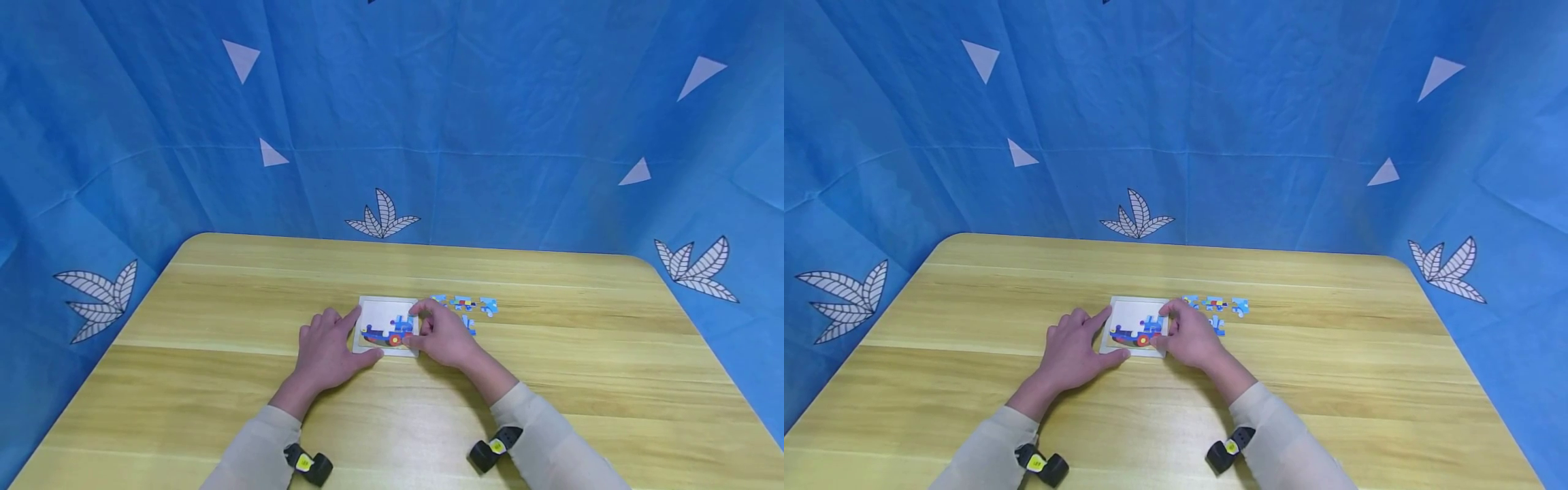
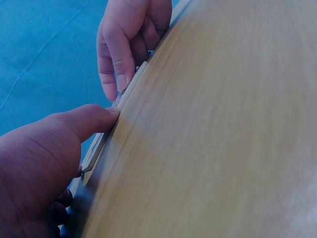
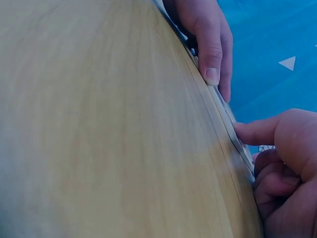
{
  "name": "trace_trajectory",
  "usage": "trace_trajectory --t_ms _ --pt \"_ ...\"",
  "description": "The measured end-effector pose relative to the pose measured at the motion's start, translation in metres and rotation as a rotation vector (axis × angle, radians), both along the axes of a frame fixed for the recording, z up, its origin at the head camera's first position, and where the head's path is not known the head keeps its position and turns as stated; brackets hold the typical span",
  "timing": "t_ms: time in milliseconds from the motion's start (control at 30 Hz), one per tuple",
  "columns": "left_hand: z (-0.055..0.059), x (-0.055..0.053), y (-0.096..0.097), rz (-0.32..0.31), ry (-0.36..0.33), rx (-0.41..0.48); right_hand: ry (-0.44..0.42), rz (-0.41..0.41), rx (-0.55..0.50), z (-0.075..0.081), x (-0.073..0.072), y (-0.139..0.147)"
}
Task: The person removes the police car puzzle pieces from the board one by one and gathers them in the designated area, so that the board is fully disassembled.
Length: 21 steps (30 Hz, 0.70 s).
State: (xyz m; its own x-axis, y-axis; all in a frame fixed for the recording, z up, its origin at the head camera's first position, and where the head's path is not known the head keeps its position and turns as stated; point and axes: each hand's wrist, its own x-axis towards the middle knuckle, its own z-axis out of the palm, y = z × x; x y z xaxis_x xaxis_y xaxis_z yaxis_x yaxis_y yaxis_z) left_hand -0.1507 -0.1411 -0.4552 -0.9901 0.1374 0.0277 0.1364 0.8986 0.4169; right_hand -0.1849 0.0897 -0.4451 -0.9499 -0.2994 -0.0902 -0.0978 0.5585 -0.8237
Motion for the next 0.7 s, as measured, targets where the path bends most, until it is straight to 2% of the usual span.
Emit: trace_trajectory --t_ms 267,700 --pt "0.0003 0.0001 0.0003 0.003 -0.002 -0.008 0.019 0.005 0.037 -0.0003 0.001 -0.0002" --pt "0.0021 0.0014 0.0009 -0.003 0.004 -0.005 0.04 0.034 0.022 0.0023 0.0048 0.0001"
